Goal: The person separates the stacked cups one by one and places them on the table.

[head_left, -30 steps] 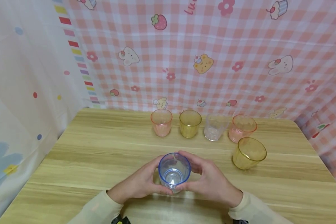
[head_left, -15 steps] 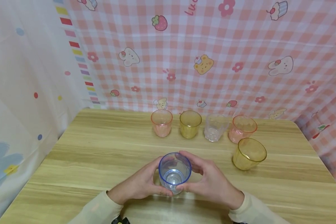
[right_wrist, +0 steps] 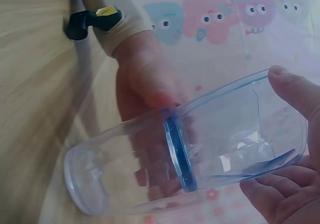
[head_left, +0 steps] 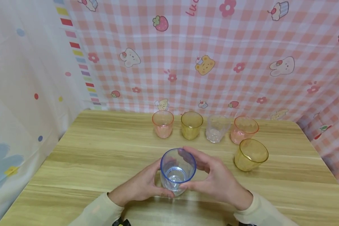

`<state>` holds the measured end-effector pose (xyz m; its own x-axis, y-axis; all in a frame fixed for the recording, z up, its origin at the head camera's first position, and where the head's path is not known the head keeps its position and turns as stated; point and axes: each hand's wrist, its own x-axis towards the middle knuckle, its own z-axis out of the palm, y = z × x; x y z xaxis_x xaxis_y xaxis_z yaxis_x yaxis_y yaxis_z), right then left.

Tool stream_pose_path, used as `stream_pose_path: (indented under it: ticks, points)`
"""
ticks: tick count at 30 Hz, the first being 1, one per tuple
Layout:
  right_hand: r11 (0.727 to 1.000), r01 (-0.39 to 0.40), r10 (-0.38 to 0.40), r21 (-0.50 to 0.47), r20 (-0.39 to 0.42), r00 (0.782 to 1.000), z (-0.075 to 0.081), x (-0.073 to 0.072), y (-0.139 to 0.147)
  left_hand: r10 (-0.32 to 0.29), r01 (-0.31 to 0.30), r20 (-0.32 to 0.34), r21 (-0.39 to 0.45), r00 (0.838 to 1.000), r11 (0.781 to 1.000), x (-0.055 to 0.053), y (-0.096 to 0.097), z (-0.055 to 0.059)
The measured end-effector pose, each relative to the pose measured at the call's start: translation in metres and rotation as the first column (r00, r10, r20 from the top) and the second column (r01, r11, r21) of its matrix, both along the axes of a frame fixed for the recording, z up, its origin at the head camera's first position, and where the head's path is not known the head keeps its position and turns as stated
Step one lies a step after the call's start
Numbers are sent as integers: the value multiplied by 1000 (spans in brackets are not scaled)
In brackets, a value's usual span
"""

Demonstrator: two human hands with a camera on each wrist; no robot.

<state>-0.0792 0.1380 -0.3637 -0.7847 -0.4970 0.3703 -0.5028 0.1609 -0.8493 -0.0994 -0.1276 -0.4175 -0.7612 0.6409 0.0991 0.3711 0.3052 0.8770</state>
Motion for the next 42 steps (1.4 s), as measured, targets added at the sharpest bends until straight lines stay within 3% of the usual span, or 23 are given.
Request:
stream_pose_path:
  ticks: [15, 25, 34, 38, 42]
  points:
    - [997, 11, -17, -79, -75, 997, 20, -1, 12, 42, -42, 14, -34, 999, 999, 2, 0, 1]
    - [989, 119, -124, -91, -46, 991, 23, 3, 31, 46, -43, 55, -58, 997, 997, 2, 0, 0]
    - [959, 129, -146, -254, -49, 988, 15, -3, 53, 19, -17, 42, -46, 999, 999, 2, 0, 0]
    - [948, 211, -222, -240, -16, 975, 11, -4, 60, 19, -17, 50, -48, 999, 999, 2, 0, 0]
    - [928, 340, -343, -150, 6, 939, 3, -5, 64, 20, -17, 48, -55, 999, 998, 2, 1, 0]
